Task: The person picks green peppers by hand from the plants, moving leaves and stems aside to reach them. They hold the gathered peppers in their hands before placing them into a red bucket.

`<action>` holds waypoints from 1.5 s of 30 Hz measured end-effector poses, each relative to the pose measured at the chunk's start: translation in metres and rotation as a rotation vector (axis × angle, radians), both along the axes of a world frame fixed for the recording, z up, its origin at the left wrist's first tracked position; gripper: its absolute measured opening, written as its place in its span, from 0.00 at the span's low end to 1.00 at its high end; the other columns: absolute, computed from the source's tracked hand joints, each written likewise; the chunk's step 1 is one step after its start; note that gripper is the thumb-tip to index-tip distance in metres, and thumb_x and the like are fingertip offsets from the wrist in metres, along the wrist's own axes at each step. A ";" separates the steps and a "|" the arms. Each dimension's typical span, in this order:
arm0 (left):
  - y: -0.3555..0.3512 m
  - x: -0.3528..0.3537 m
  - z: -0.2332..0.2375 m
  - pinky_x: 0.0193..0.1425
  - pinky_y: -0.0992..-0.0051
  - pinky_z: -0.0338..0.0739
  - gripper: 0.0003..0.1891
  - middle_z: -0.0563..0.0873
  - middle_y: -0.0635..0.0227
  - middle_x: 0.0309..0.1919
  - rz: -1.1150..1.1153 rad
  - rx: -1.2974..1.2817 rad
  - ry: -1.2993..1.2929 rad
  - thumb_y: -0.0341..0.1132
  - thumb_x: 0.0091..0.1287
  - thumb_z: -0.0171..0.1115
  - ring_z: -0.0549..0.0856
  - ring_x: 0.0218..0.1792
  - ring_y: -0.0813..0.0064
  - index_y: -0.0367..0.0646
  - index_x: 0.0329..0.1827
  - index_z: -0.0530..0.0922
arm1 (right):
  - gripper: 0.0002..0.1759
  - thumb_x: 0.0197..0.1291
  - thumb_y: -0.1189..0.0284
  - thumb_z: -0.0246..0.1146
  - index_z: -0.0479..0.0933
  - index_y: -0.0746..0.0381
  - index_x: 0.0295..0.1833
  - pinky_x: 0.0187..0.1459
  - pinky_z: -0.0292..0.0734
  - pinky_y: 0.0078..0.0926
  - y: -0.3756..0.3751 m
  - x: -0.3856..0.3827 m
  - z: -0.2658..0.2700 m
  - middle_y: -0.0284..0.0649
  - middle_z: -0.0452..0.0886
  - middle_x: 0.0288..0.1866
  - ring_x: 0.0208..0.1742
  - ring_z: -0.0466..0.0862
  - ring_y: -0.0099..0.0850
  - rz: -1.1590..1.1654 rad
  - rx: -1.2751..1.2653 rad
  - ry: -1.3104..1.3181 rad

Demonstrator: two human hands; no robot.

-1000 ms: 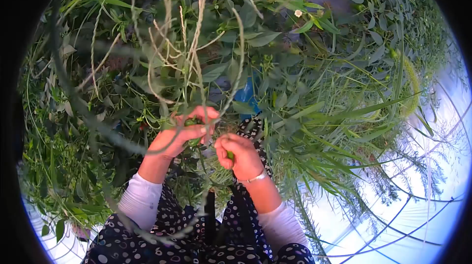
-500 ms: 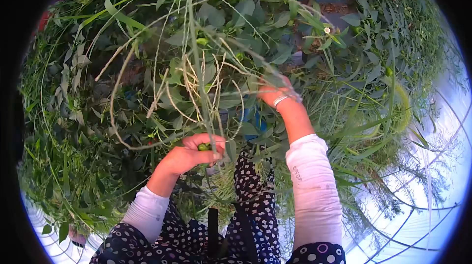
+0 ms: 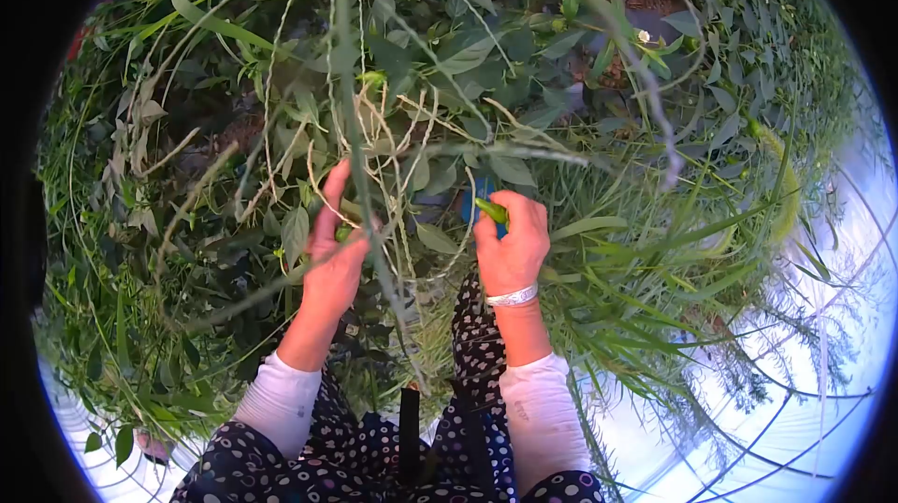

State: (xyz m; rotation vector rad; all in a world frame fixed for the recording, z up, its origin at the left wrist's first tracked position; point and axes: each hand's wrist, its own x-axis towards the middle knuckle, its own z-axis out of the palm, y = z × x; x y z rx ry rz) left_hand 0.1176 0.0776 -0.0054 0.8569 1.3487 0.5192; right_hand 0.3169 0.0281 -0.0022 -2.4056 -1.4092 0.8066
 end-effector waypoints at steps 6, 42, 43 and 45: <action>-0.015 -0.008 -0.002 0.48 0.65 0.75 0.27 0.81 0.47 0.42 -0.192 0.050 0.169 0.26 0.58 0.59 0.83 0.44 0.54 0.41 0.63 0.66 | 0.08 0.47 0.81 0.64 0.75 0.67 0.35 0.33 0.70 0.17 0.016 -0.017 0.048 0.32 0.74 0.30 0.31 0.73 0.18 -0.197 -0.121 0.487; -0.010 0.003 -0.015 0.43 0.71 0.77 0.37 0.82 0.60 0.43 -0.435 -0.131 0.191 0.23 0.55 0.60 0.83 0.37 0.67 0.51 0.70 0.59 | 0.19 0.55 0.82 0.56 0.74 0.65 0.54 0.29 0.72 0.18 0.048 -0.066 -0.112 0.37 0.78 0.53 0.27 0.77 0.22 -0.815 -0.109 1.319; -0.011 0.004 -0.014 0.44 0.70 0.77 0.37 0.81 0.61 0.43 -0.541 -0.076 0.167 0.23 0.55 0.60 0.83 0.39 0.65 0.52 0.70 0.60 | 0.19 0.55 0.81 0.57 0.73 0.65 0.54 0.28 0.70 0.17 0.048 -0.063 -0.110 0.37 0.78 0.54 0.26 0.78 0.22 -0.855 -0.117 1.276; -0.020 0.002 -0.020 0.44 0.70 0.77 0.36 0.80 0.63 0.44 -0.625 -0.004 0.122 0.22 0.54 0.60 0.83 0.41 0.63 0.53 0.68 0.61 | 0.14 0.57 0.77 0.57 0.74 0.61 0.50 0.25 0.69 0.14 0.049 -0.061 -0.111 0.35 0.80 0.39 0.26 0.80 0.20 -0.851 -0.094 1.210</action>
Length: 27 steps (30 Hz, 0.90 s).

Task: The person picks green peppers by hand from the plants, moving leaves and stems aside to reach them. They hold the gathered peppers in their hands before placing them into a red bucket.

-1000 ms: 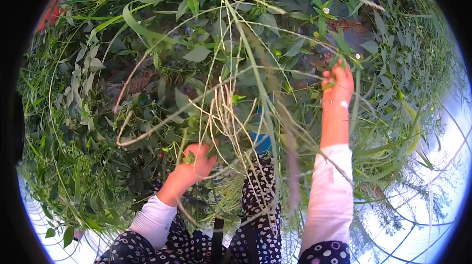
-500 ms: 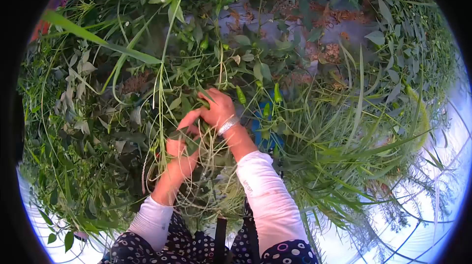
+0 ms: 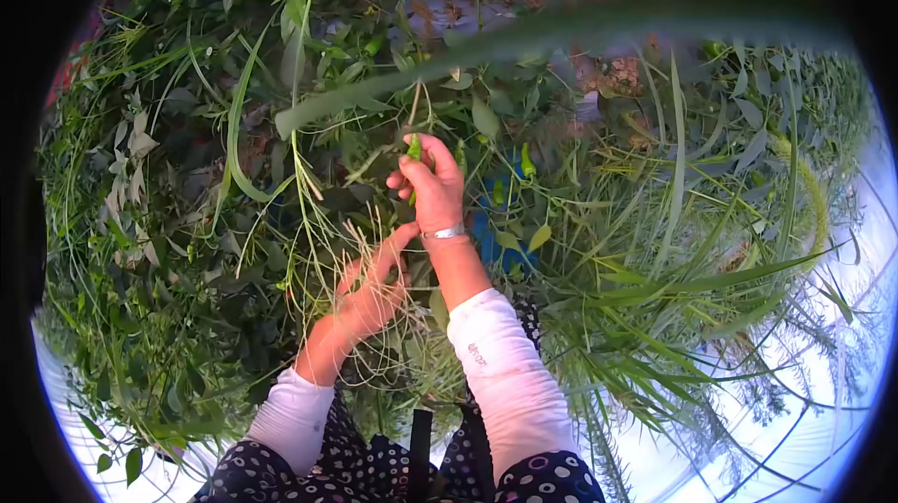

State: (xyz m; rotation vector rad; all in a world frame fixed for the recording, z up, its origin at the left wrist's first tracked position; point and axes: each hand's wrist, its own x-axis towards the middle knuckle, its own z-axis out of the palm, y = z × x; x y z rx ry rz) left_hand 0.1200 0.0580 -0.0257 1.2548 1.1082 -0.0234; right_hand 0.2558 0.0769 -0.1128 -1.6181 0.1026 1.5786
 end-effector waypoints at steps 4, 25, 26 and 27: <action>-0.020 -0.006 -0.016 0.48 0.70 0.75 0.32 0.78 0.61 0.49 -0.239 0.082 0.072 0.24 0.56 0.58 0.80 0.50 0.64 0.49 0.66 0.63 | 0.12 0.55 0.81 0.56 0.73 0.61 0.46 0.27 0.69 0.13 0.001 0.018 0.028 0.42 0.68 0.65 0.30 0.83 0.22 0.062 0.066 -0.169; -0.040 -0.004 -0.026 0.47 0.63 0.76 0.23 0.81 0.52 0.44 -0.209 0.094 -0.031 0.21 0.51 0.56 0.80 0.44 0.53 0.40 0.54 0.75 | 0.11 0.49 0.72 0.70 0.77 0.61 0.37 0.30 0.70 0.17 -0.031 0.148 0.008 0.27 0.76 0.30 0.29 0.74 0.17 0.407 -0.231 -0.342; -0.048 -0.004 -0.029 0.47 0.62 0.75 0.23 0.80 0.52 0.43 0.037 -0.236 -0.049 0.21 0.51 0.56 0.80 0.44 0.52 0.40 0.54 0.75 | 0.09 0.51 0.75 0.68 0.77 0.61 0.38 0.28 0.67 0.16 -0.031 0.147 0.011 0.27 0.76 0.30 0.28 0.73 0.16 0.263 -0.317 -0.372; -0.054 -0.006 -0.031 0.47 0.62 0.76 0.23 0.80 0.52 0.42 0.187 -0.416 -0.105 0.21 0.51 0.56 0.80 0.43 0.52 0.40 0.53 0.75 | 0.09 0.51 0.75 0.68 0.77 0.61 0.38 0.28 0.67 0.16 -0.029 0.143 0.014 0.27 0.76 0.30 0.28 0.73 0.16 0.264 -0.316 -0.366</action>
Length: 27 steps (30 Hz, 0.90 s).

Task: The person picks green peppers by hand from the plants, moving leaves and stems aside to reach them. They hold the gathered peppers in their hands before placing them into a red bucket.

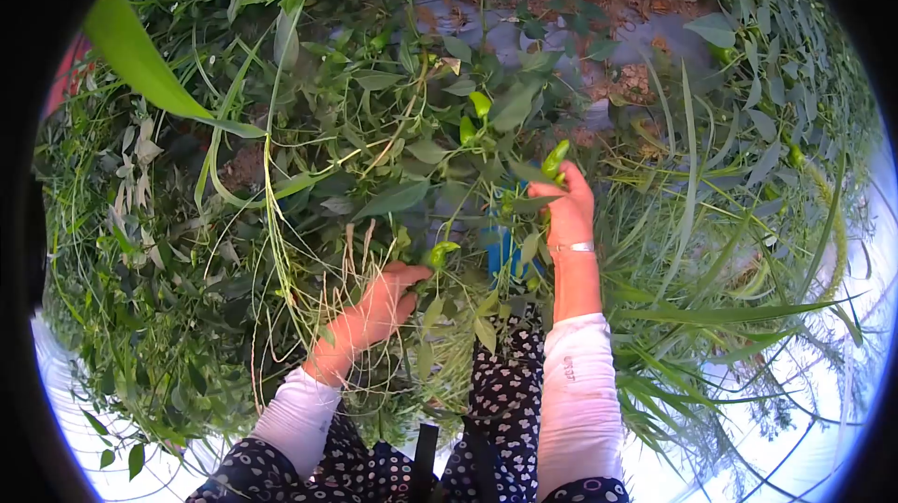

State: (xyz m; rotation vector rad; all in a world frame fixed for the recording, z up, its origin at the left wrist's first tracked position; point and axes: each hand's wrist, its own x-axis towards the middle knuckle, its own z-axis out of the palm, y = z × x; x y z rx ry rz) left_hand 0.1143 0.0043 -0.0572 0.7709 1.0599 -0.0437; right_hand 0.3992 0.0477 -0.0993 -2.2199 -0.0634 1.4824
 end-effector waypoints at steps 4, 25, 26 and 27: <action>-0.003 -0.002 -0.006 0.45 0.63 0.75 0.21 0.80 0.52 0.39 -0.098 0.205 0.004 0.21 0.52 0.55 0.79 0.40 0.51 0.39 0.52 0.75 | 0.09 0.53 0.79 0.65 0.76 0.60 0.41 0.29 0.68 0.16 0.001 -0.006 0.011 0.27 0.75 0.31 0.29 0.72 0.16 -0.219 0.266 0.013; -0.009 -0.012 0.004 0.56 0.64 0.73 0.20 0.80 0.60 0.50 -0.537 0.425 0.082 0.31 0.60 0.56 0.81 0.49 0.59 0.50 0.57 0.73 | 0.06 0.54 0.78 0.63 0.73 0.63 0.38 0.28 0.72 0.18 0.010 -0.021 0.085 0.33 0.77 0.33 0.29 0.75 0.20 0.162 0.363 0.237; -0.014 -0.011 0.002 0.55 0.65 0.74 0.19 0.80 0.57 0.48 -0.489 0.388 0.074 0.29 0.58 0.57 0.81 0.48 0.58 0.47 0.54 0.75 | 0.07 0.54 0.76 0.63 0.73 0.64 0.37 0.28 0.73 0.19 0.011 -0.015 0.091 0.35 0.77 0.35 0.29 0.76 0.21 0.208 0.433 0.201; -0.017 -0.009 -0.002 0.53 0.66 0.75 0.17 0.81 0.55 0.46 -0.440 0.357 0.066 0.27 0.56 0.57 0.81 0.48 0.57 0.44 0.51 0.77 | 0.08 0.53 0.75 0.63 0.73 0.64 0.37 0.27 0.74 0.21 0.019 -0.011 0.101 0.38 0.78 0.38 0.30 0.77 0.24 -0.024 0.366 0.308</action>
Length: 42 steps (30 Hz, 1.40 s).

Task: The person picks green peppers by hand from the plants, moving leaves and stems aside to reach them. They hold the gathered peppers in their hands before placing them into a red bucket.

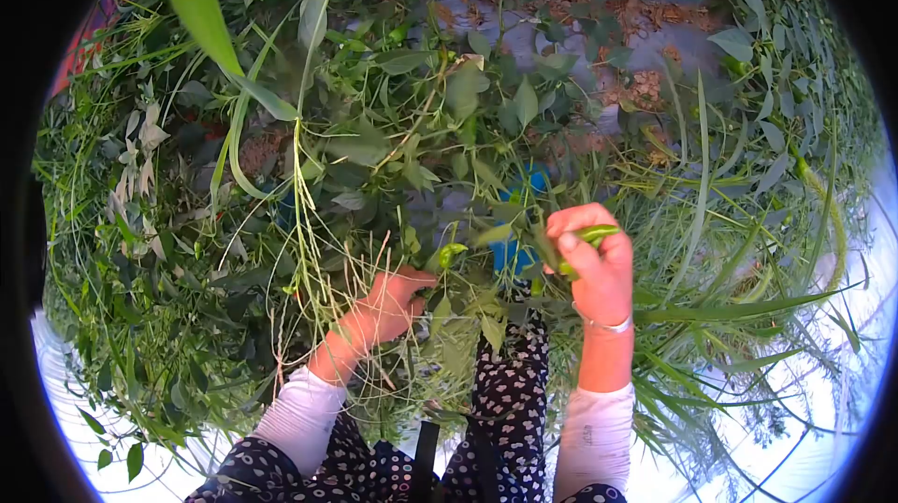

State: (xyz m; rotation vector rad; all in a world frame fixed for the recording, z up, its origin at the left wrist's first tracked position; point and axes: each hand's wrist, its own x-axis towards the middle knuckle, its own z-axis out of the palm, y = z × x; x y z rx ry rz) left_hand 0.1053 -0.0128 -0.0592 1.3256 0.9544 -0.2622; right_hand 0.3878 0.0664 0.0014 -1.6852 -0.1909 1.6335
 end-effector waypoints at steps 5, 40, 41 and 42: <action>0.002 0.003 -0.001 0.48 0.61 0.77 0.18 0.83 0.49 0.38 0.302 -0.101 -0.088 0.21 0.49 0.59 0.82 0.42 0.50 0.38 0.45 0.79 | 0.09 0.57 0.69 0.61 0.75 0.58 0.43 0.25 0.68 0.16 0.058 0.043 -0.021 0.36 0.78 0.41 0.30 0.77 0.25 -0.022 0.048 -0.168; 0.101 -0.036 0.204 0.35 0.74 0.76 0.18 0.84 0.62 0.42 1.418 -0.786 -0.511 0.25 0.59 0.57 0.82 0.40 0.69 0.42 0.54 0.76 | 0.07 0.53 0.77 0.60 0.73 0.62 0.39 0.33 0.74 0.22 0.052 -0.070 0.140 0.42 0.79 0.32 0.31 0.79 0.28 -0.117 0.193 0.516; 0.103 -0.026 0.219 0.34 0.74 0.76 0.18 0.84 0.61 0.43 1.442 -0.887 -0.634 0.26 0.59 0.57 0.83 0.39 0.68 0.42 0.54 0.76 | 0.06 0.52 0.76 0.61 0.73 0.62 0.37 0.35 0.74 0.22 0.055 -0.086 0.164 0.39 0.79 0.31 0.31 0.78 0.27 -0.069 0.213 0.429; 0.108 -0.012 0.238 0.35 0.73 0.76 0.20 0.84 0.60 0.45 1.458 -0.905 -0.558 0.26 0.58 0.57 0.83 0.40 0.66 0.42 0.56 0.74 | 0.05 0.53 0.76 0.62 0.73 0.62 0.35 0.35 0.73 0.22 0.054 -0.097 0.182 0.36 0.79 0.31 0.32 0.78 0.26 0.070 0.211 0.307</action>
